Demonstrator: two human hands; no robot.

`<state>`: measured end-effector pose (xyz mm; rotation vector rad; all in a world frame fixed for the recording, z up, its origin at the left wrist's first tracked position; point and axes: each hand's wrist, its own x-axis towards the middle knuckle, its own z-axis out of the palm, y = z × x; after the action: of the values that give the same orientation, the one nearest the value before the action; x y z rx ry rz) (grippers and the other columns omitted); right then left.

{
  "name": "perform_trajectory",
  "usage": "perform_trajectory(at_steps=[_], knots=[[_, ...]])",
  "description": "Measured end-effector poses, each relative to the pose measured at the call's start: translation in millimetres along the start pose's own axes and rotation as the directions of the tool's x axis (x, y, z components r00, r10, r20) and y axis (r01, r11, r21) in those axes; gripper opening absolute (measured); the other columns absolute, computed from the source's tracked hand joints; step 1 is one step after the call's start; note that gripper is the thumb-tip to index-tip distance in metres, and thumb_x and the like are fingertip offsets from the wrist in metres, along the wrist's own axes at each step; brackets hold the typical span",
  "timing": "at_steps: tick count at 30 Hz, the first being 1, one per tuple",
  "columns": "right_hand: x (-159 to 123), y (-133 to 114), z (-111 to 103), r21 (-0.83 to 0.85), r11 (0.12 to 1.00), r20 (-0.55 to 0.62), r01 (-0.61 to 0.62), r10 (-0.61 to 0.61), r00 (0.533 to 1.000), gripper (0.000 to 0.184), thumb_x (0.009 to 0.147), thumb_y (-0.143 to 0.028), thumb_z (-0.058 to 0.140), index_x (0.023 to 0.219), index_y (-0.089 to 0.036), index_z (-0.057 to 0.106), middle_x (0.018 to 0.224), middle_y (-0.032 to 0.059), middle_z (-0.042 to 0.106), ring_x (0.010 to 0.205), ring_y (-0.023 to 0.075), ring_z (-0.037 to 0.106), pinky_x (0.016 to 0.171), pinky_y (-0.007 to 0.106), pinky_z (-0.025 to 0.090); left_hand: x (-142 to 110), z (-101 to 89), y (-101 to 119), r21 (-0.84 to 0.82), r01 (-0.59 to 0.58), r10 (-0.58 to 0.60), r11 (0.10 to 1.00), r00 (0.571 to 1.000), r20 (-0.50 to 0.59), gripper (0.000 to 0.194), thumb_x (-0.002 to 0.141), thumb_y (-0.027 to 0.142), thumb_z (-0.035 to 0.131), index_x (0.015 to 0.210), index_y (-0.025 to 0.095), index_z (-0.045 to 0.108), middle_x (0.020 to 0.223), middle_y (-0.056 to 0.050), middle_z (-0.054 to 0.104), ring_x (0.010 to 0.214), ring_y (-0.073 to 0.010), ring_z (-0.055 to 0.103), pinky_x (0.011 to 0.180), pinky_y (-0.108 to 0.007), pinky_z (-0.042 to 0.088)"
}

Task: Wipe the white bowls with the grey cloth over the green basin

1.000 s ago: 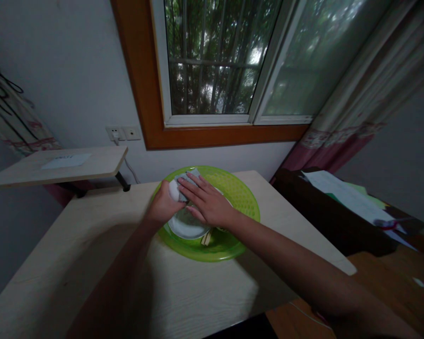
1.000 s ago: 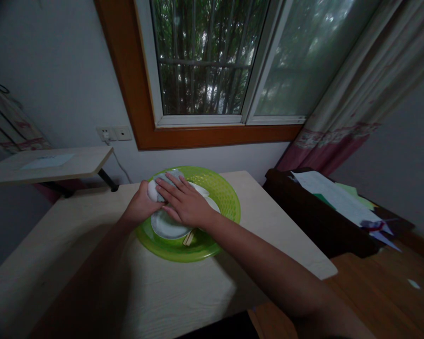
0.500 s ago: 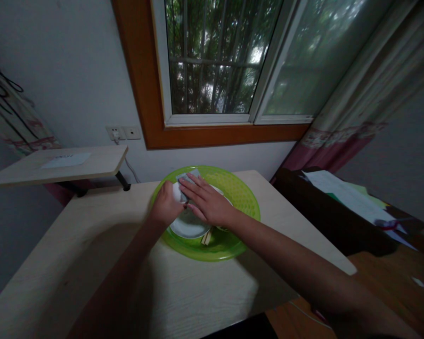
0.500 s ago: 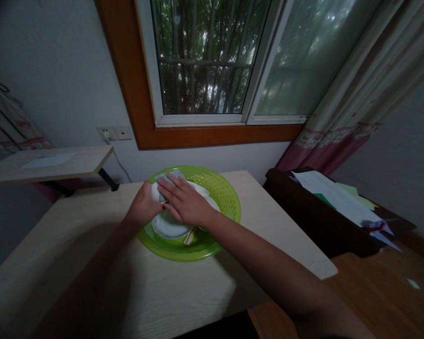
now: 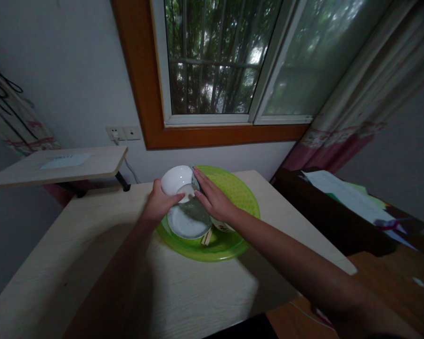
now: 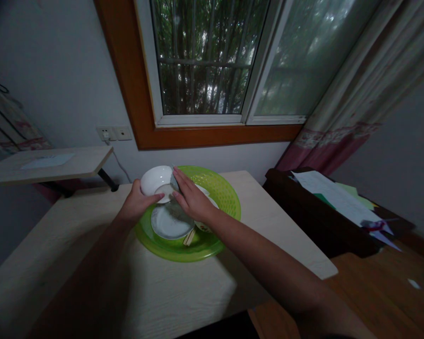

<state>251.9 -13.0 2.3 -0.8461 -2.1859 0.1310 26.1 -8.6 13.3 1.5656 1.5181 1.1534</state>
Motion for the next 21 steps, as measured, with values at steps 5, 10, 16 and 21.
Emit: perform_trajectory(at_steps=[5,10,16,21], knots=[[0.1,-8.7,-2.3,-0.055,0.992,0.028,0.113,-0.111,0.993,0.073,0.111,-0.033,0.043,0.172,-0.031,0.003,0.179,0.0083,0.011,0.165,0.0254,0.012,0.133,0.058,0.025,-0.4,0.8,0.6,0.017,0.004,-0.004,1.0,1.0,-0.009,0.061,0.066,0.043,0.086,0.106,0.023,0.044,0.112,-0.01,0.069,0.103,-0.0293,0.069,0.089,-0.043,0.058],[0.5,-19.4,-3.5,-0.145,0.952,0.125,0.271,-0.254,0.959,0.076,0.109,-0.03,0.047,0.172,-0.025,0.005,0.177,0.011,0.017,0.166,0.0269,0.006,0.132,0.061,0.023,-4.0,0.4,7.6,0.117,0.01,-0.011,0.993,1.0,0.012,0.059,0.066,0.037,0.084,0.103,0.024,0.041,0.107,-0.011,0.07,0.099,-0.0304,0.07,0.084,-0.043,0.057],[1.5,-22.5,-1.8,-0.18,0.946,0.177,0.269,-0.238,0.955,0.072,0.108,-0.029,0.048,0.171,-0.027,0.014,0.175,0.0089,0.027,0.164,0.0255,0.016,0.132,0.062,0.02,-4.5,0.4,6.4,0.142,-0.023,0.019,0.99,0.999,0.03,0.056,0.067,0.035,0.083,0.1,0.025,0.04,0.099,-0.008,0.071,0.093,-0.028,0.071,0.079,-0.038,0.056],[2.4,-11.2,0.0,-0.083,0.987,0.047,0.14,-0.136,0.99,0.07,0.11,-0.031,0.044,0.172,-0.031,0.011,0.177,0.0062,0.021,0.164,0.0244,0.018,0.132,0.058,0.026,-3.6,2.3,5.8,0.181,-0.023,0.024,0.983,1.0,-0.003,0.058,0.067,0.041,0.086,0.102,0.025,0.042,0.107,-0.01,0.072,0.1,-0.0299,0.071,0.081,-0.038,0.056]])
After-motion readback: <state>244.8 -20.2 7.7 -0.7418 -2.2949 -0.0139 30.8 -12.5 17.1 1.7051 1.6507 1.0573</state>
